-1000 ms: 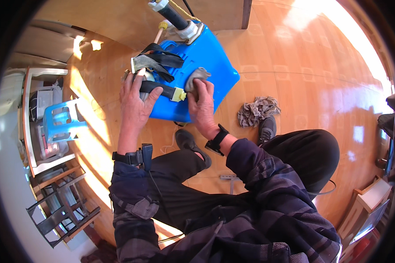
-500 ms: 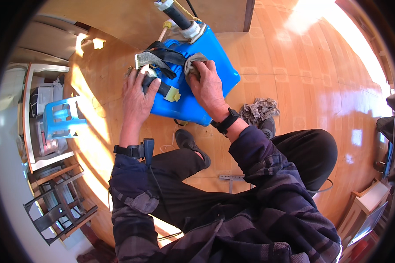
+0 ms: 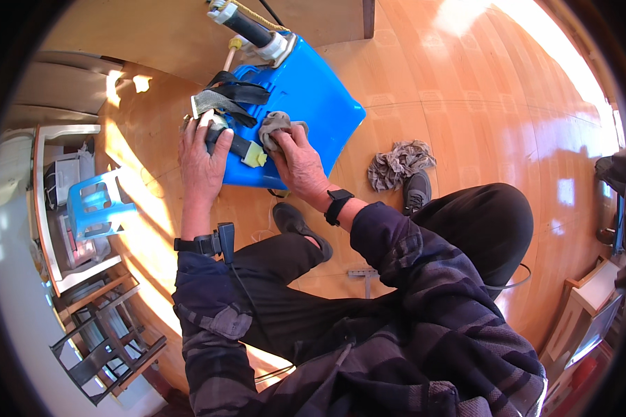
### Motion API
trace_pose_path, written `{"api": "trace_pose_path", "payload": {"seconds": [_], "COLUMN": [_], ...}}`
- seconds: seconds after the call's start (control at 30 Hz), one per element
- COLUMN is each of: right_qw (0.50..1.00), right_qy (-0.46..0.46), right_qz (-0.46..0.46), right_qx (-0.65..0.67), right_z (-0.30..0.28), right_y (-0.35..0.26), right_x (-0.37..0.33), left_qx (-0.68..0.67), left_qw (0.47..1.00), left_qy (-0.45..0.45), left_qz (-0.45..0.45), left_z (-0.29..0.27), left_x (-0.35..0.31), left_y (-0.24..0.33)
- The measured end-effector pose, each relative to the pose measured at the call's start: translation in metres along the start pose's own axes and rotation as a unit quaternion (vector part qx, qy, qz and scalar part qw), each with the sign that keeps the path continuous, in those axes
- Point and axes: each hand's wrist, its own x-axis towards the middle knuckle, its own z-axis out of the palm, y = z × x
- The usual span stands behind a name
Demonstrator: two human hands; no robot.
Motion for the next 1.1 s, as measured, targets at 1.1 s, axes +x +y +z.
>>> {"api": "trace_pose_path", "payload": {"seconds": [1.1], "right_qw": [0.940], "right_qy": [0.085], "right_qz": [0.266], "right_qx": [0.197], "right_z": [0.054], "right_y": [0.099], "right_x": [-0.104], "left_qx": [-0.018], "left_qw": [1.000], "left_qy": [-0.002], "left_qz": [0.005], "left_z": [-0.008], "left_x": [0.002], "left_y": [0.010]}}
